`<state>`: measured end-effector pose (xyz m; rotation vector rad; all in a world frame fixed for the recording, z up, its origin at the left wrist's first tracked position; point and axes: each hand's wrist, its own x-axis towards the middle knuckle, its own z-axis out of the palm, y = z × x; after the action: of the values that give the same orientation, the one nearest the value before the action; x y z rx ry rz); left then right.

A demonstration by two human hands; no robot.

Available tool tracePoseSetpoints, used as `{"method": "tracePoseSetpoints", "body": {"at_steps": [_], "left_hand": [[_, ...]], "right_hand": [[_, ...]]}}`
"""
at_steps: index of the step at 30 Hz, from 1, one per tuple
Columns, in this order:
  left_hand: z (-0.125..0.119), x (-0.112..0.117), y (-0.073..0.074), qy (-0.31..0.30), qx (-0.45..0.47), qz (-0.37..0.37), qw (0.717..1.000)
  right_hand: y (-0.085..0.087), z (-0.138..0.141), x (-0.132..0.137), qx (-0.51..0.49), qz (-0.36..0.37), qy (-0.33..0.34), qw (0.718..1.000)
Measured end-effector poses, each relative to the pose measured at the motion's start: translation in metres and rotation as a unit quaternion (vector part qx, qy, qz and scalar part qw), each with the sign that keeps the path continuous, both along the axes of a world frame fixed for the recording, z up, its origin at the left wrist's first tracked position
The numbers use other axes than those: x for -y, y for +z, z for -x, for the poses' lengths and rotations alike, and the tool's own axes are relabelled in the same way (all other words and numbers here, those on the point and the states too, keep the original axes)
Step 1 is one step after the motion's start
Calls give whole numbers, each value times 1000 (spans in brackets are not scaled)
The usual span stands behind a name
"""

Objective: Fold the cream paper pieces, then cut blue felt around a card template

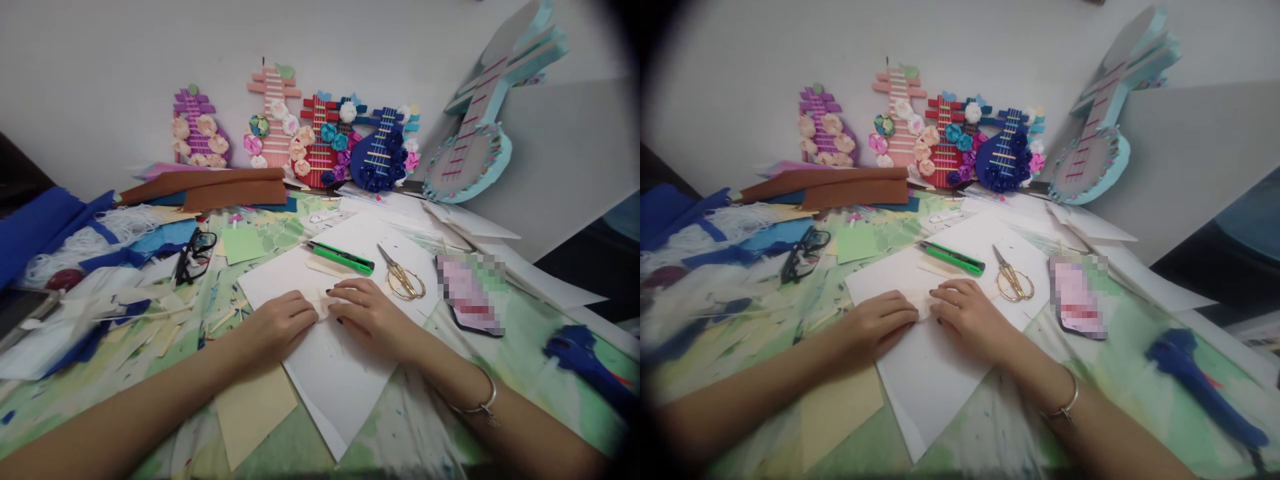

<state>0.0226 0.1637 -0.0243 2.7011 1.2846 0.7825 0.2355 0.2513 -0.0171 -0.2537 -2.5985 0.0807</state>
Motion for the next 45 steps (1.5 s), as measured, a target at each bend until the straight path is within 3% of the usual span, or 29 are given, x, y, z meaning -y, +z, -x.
{"method": "tracePoseSetpoints", "body": {"at_steps": [2,6,8,12,15,19,24,31,37,40,45], "left_hand": [[-6,1,-1,38,84,49,995],[-7,0,3,76,245,194,947],[-1,-2,8,77,226,191,952],[16,-4,19,-34,111,190,975],[22,-4,22,-47,63,216,973],[19,-3,20,-41,85,206,974],[10,0,12,-35,82,134,987],[0,4,-3,30,52,23,998],[-8,7,-2,20,39,29,999],[-7,6,3,11,66,47,997],[2,0,13,-65,110,103,986]], "right_hand": [[0,4,6,13,20,10,1000],[-4,9,8,6,34,14,999],[-5,9,5,-5,36,13,999],[-7,8,-1,-10,47,11,999],[-7,6,-4,-19,66,12,998],[-11,5,-7,-64,126,2,990],[-13,4,-9,-96,185,-21,978],[-2,4,0,-8,132,57,990],[-6,8,0,-39,68,65,995],[-5,5,-5,-25,84,73,994],[-1,-1,-10,-10,108,65,992]]}}
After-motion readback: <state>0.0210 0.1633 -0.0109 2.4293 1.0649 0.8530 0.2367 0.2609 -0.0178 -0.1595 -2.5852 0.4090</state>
